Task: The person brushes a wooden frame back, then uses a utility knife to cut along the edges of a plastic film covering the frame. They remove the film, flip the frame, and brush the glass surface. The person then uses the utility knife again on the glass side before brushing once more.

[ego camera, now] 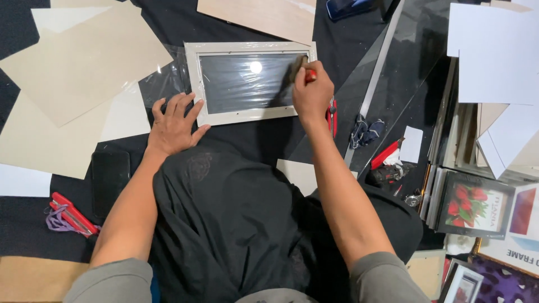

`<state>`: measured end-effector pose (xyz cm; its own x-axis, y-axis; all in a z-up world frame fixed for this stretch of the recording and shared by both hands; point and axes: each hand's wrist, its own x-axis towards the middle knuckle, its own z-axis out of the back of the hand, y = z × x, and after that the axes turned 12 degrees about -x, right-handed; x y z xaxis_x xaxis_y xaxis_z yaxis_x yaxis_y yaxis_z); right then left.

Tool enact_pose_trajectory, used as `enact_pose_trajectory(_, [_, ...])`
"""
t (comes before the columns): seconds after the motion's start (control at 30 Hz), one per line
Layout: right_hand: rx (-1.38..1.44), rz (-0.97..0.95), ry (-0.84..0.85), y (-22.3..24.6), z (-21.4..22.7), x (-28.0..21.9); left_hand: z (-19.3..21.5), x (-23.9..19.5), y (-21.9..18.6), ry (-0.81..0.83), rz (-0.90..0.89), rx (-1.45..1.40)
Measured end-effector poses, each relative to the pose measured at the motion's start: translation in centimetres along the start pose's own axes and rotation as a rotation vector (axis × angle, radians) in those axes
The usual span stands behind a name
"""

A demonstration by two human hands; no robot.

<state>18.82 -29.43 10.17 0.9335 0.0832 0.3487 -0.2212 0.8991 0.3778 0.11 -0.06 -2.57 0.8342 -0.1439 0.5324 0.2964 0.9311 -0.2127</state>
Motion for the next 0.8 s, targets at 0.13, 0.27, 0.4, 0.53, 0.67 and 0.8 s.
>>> enact_pose_trajectory(0.13, [0.647, -0.291, 0.425, 4.1, 0.0, -3.2, -0.1, 0.0, 0.0, 0.001, -0.004, 0.002])
enact_pose_trajectory(0.27, [0.44, -0.229, 0.384, 1.9, -2.0, -2.8, -0.4, -0.1, 0.1, 0.005, 0.01, -0.001])
enact_pose_trajectory(0.4, [0.23, -0.131, 0.068, 3.5, -0.4, -2.0, -0.1, 0.0, 0.0, -0.016, 0.004, -0.011])
enact_pose_trajectory(0.53, [0.608, -0.042, 0.533, 6.2, -1.2, -3.8, -0.1, 0.2, 0.1, -0.012, -0.01, -0.026])
enact_pose_trajectory(0.67, [0.235, 0.04, 0.161, 6.0, -3.4, -2.7, 0.0, 0.0, -0.1, -0.009, 0.007, -0.03])
enact_pose_trajectory(0.8, [0.289, 0.184, 0.475, 8.6, -2.7, -3.4, -0.1, -0.2, 0.1, 0.014, 0.019, -0.051])
